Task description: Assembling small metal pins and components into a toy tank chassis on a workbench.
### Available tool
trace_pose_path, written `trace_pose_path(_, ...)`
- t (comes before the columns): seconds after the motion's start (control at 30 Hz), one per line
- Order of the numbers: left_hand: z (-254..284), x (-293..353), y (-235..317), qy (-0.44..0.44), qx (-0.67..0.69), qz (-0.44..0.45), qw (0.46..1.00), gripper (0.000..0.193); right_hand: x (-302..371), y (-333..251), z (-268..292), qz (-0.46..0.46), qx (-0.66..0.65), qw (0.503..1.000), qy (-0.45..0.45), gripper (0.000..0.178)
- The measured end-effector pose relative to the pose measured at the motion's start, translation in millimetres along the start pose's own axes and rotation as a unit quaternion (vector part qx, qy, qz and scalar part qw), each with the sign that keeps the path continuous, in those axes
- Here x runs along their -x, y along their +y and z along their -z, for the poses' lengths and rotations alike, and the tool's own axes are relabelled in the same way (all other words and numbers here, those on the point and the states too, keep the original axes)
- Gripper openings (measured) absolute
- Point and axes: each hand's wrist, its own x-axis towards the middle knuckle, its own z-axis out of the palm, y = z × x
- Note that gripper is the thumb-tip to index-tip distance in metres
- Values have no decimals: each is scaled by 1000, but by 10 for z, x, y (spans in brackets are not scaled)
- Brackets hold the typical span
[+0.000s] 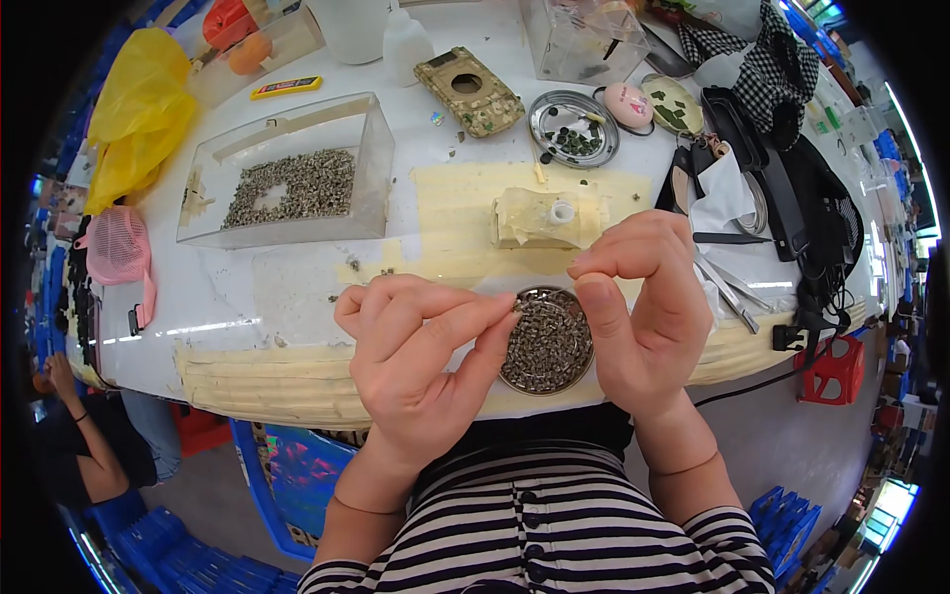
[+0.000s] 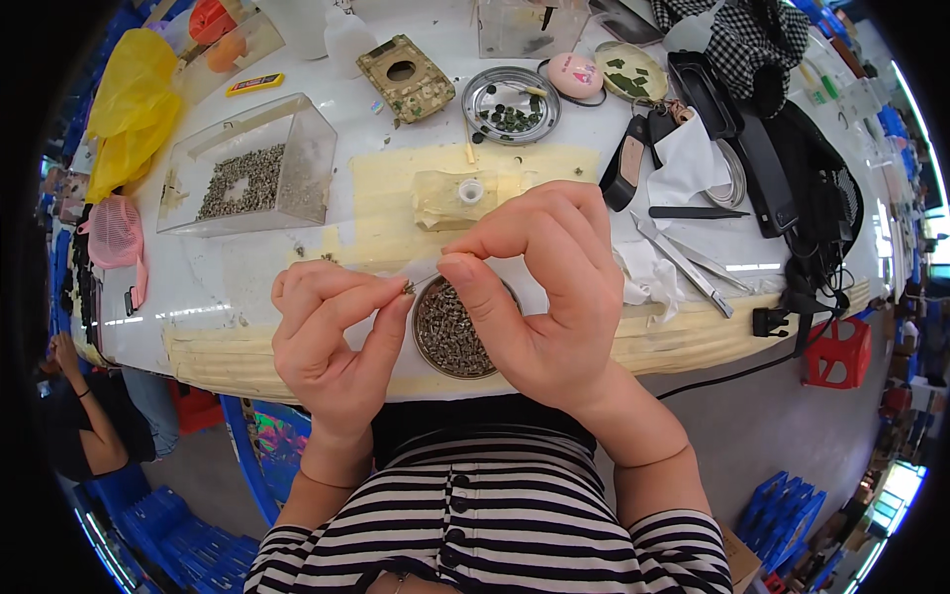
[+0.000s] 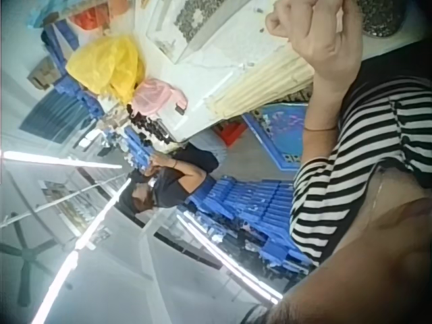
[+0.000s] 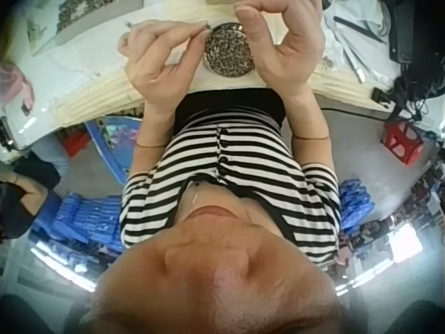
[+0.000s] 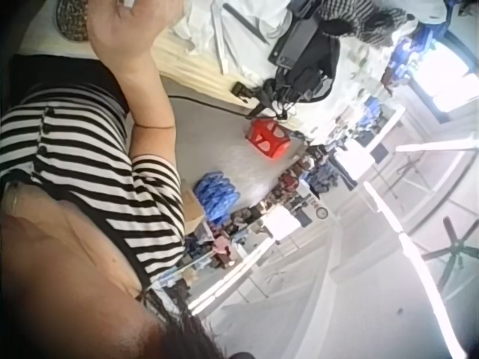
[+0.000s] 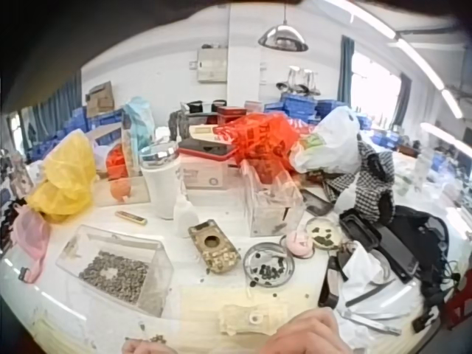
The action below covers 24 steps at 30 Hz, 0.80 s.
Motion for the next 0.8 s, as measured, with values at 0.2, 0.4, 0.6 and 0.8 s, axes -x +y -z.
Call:
trace_pose_path(0.2, 1, 1, 1, 4, 10, -1, 1000, 27, 6, 3, -1, -10, -8, 1000, 6, 10)
trace_pose_path(0.4, 5, -3, 1, 0, 12, -2, 1000, 27, 24, 19, -2, -21, -18, 1000, 6, 10)
trace_pose_path(0.6, 4, 4, 0, 8, 14, -4, 1000, 28, 0, 21, 45, -23, -28, 997, 72, 10)
trace_pose_path(0.8, -6, 0, 3, 17, 14, -12, 1000, 27, -132, 104, 51, 85, 218, 968, 94, 15)
